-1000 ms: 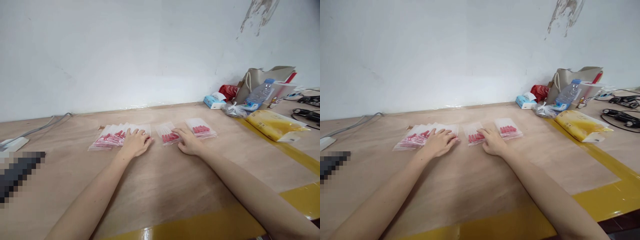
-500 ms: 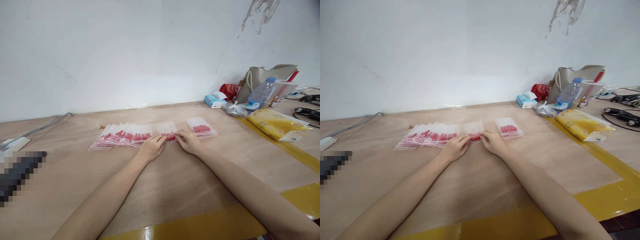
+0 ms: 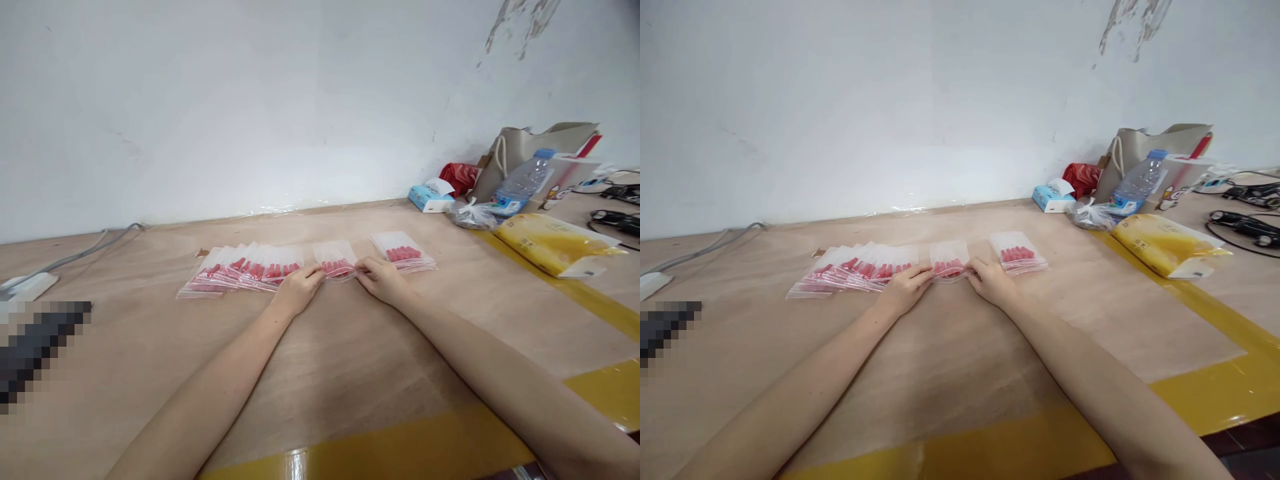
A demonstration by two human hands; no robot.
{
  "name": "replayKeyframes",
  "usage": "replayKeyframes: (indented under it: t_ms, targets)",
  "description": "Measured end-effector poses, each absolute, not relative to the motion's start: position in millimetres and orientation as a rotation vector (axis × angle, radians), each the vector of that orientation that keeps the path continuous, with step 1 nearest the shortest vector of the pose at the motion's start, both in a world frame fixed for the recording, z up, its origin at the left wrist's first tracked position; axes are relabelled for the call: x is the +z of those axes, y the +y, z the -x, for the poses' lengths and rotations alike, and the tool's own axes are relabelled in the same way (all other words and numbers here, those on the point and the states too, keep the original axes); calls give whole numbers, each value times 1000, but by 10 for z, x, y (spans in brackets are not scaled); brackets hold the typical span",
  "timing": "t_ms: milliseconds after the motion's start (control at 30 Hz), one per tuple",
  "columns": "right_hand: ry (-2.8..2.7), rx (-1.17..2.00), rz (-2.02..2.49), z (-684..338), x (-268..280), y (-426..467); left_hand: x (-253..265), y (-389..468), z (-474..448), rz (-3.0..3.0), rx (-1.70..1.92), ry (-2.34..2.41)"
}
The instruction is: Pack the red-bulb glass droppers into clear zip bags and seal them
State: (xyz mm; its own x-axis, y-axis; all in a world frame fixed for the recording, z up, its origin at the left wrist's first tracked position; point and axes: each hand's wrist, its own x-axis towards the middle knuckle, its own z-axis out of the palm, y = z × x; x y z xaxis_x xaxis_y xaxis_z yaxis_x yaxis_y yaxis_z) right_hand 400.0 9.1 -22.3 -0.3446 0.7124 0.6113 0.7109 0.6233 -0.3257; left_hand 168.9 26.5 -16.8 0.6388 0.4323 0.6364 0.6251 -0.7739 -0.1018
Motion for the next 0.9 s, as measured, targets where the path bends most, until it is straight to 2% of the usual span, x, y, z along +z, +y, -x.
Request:
replayKeyframes:
  t_ms: [133,233,567,900]
  targets:
    - [-2239,-379,1195,-4048,-158,55,-145,250,-1671,2525,-818,-819]
    - [-2308,-547,1201,-4079,-110,37,-121,238,-1663,2523,-782,-791]
    - [-2369,-646,1223,-4074,-87,57,-91,231,-1684,2531,-715,-781]
    - [-2308,-595,1118,-3815,-59,-3,-76,179,-1720,2532,-746,-795]
